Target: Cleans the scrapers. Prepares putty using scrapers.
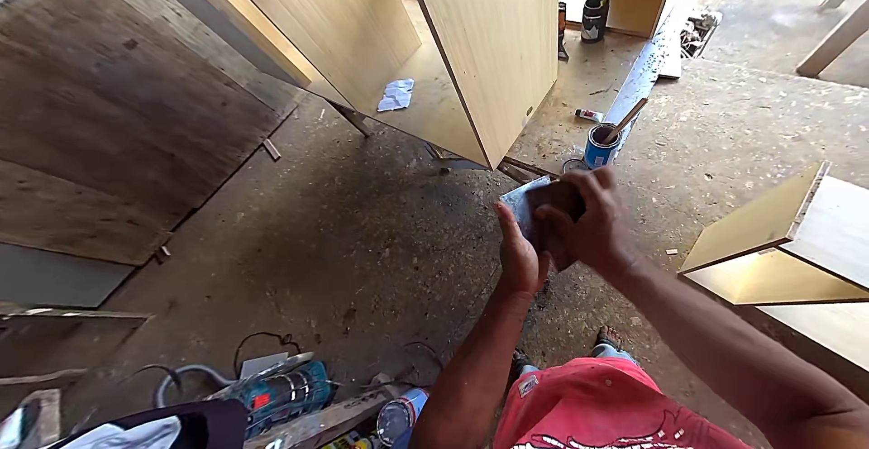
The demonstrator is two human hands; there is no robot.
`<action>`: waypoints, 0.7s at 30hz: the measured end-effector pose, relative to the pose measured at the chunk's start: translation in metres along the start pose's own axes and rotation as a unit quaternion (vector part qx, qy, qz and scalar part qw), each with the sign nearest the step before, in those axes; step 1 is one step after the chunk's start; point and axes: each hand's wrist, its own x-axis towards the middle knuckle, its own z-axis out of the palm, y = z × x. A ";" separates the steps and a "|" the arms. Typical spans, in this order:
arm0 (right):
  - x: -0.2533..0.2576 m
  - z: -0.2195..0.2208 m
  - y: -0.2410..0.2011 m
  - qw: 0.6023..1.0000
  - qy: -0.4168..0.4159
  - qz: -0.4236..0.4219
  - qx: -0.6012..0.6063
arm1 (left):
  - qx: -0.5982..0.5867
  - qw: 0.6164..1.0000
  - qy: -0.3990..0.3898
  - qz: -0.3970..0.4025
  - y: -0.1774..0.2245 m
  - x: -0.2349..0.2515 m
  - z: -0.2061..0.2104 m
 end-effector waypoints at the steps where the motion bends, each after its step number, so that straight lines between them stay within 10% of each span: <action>1: -0.002 0.000 -0.003 1.000 -0.006 -0.009 0.009 | 0.001 1.000 0.002 -0.001 0.000 0.001 0.001; 7: 0.006 0.002 -0.006 1.000 -0.012 0.014 0.021 | 0.005 1.000 -0.015 0.004 -0.002 0.002 0.001; 13: -0.001 -0.004 -0.007 0.937 -0.153 0.116 0.291 | -0.052 0.996 -0.060 -0.038 0.007 0.005 -0.024; 21: -0.007 -0.016 0.015 0.889 -0.027 0.286 0.357 | -0.123 0.981 0.086 -0.126 -0.009 -0.005 -0.039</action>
